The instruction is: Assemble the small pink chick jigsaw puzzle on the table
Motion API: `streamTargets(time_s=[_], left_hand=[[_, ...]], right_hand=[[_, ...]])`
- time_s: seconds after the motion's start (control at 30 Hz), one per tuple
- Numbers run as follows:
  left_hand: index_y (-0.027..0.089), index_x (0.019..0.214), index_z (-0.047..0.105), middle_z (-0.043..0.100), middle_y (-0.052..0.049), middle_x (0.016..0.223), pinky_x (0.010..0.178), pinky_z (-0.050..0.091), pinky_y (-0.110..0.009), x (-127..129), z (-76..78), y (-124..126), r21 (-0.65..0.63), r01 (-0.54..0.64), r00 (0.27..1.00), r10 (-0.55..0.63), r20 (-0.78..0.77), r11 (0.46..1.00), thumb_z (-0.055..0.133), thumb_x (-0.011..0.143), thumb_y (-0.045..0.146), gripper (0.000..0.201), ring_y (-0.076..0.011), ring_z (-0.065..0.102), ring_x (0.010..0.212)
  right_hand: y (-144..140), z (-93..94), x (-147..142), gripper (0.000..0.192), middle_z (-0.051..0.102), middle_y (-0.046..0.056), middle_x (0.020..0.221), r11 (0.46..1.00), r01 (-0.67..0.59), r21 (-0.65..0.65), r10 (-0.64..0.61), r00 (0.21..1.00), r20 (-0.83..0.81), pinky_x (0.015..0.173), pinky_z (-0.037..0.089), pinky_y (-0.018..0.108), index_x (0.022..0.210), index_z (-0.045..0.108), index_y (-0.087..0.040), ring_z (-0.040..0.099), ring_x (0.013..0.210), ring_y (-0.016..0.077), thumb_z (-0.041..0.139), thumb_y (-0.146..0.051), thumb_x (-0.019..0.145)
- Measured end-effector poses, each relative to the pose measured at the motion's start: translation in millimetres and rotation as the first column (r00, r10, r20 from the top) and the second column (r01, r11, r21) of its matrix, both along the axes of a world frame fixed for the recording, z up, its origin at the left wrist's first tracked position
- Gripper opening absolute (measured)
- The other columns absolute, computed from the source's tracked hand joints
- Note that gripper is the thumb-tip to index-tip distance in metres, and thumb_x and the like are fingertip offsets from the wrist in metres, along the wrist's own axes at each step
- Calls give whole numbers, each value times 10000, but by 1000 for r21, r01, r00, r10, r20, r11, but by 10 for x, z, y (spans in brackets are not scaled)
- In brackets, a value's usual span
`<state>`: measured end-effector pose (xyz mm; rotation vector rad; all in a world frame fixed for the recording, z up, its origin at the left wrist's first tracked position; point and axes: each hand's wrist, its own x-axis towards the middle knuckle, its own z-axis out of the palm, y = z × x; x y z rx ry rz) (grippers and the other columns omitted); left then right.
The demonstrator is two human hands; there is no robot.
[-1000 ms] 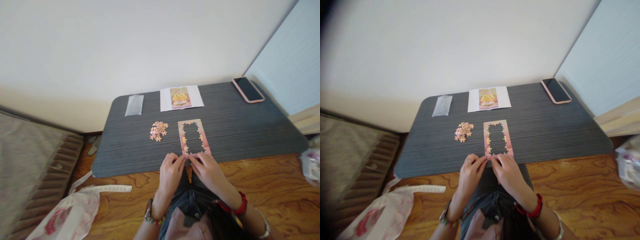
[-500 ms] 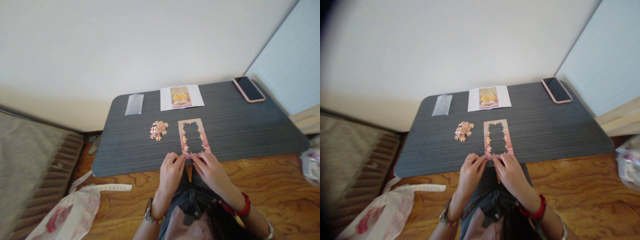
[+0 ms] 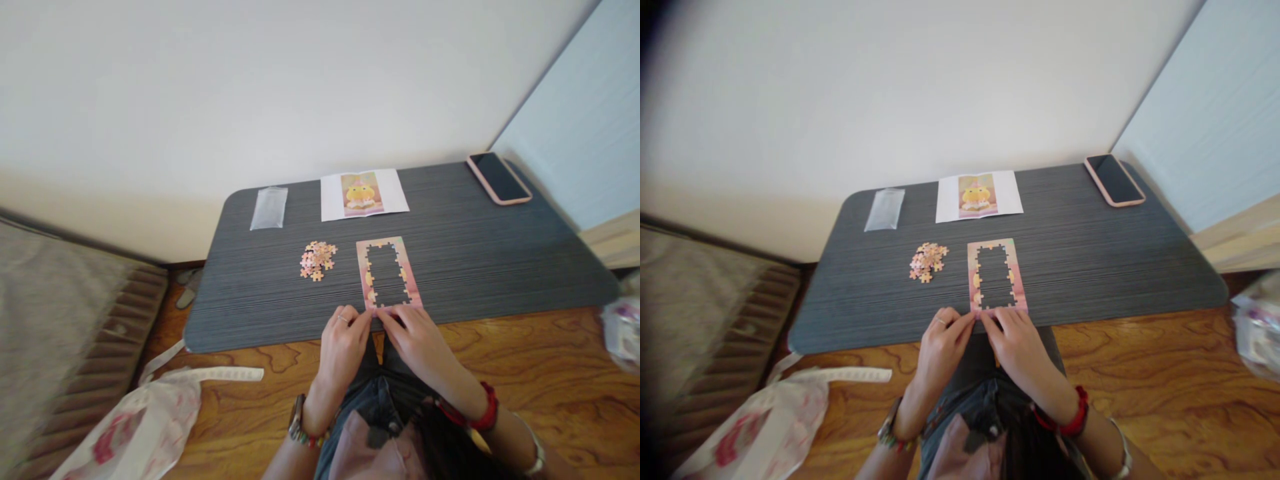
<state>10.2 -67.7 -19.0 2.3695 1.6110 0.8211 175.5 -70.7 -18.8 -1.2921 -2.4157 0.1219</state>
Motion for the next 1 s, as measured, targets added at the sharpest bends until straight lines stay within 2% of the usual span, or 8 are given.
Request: streamTargets(time_s=[0.27, 0.63, 0.83, 0.93, 1.0], left_hand=[[179, 856, 651, 482, -5, 649, 607, 391, -237, 2, 15, -5, 5, 3, 999, -3, -34, 1000, 413, 909, 201, 244, -124, 440, 658], [187, 881, 647, 492, -6, 661, 624, 404, -244, 18, 3, -7, -19, -14, 999, 13, -37, 1000, 418, 909, 220, 234, -131, 452, 672], [189, 1119, 584, 492, -13, 719, 681, 439, -262, -15, 2, 13, -27, -37, 999, 36, -25, 999, 428, 906, 251, 272, -140, 464, 709], [207, 1208, 531, 473, -17, 756, 698, 448, -271, -24, 31, 82, -62, -44, 998, 40, -57, 997, 459, 890, 261, 330, -150, 458, 736], [213, 1232, 512, 463, -27, 798, 726, 452, -293, -20, 70, 155, -85, -58, 993, 49, -103, 995, 489, 872, 282, 366, -163, 451, 766]], right_hand=[[-14, 35, -49, 266, 607, 128, 923, 1000, 13, 1, -13, 1000, 8, 775, 471, 376, 1087, 595, -104, 560, 900, 225, 423, -112, 884], [-49, 2, -54, 308, 609, 123, 921, 999, 33, 31, -34, 999, 27, 794, 454, 374, 1126, 591, -107, 550, 880, 214, 387, -124, 895], [-27, -1, 183, 304, 587, 116, 922, 981, 190, 51, -188, 982, -30, 726, 454, 354, 1139, 591, -129, 556, 798, 200, 419, -185, 895], [84, -35, 364, 332, 559, 107, 942, 974, 227, -20, -228, 972, -64, 720, 465, 366, 1185, 566, -178, 559, 795, 204, 426, -254, 894], [223, -49, 475, 381, 536, 93, 951, 976, 192, -97, -202, 974, -101, 719, 474, 362, 1249, 513, -211, 559, 796, 199, 446, -294, 882]])
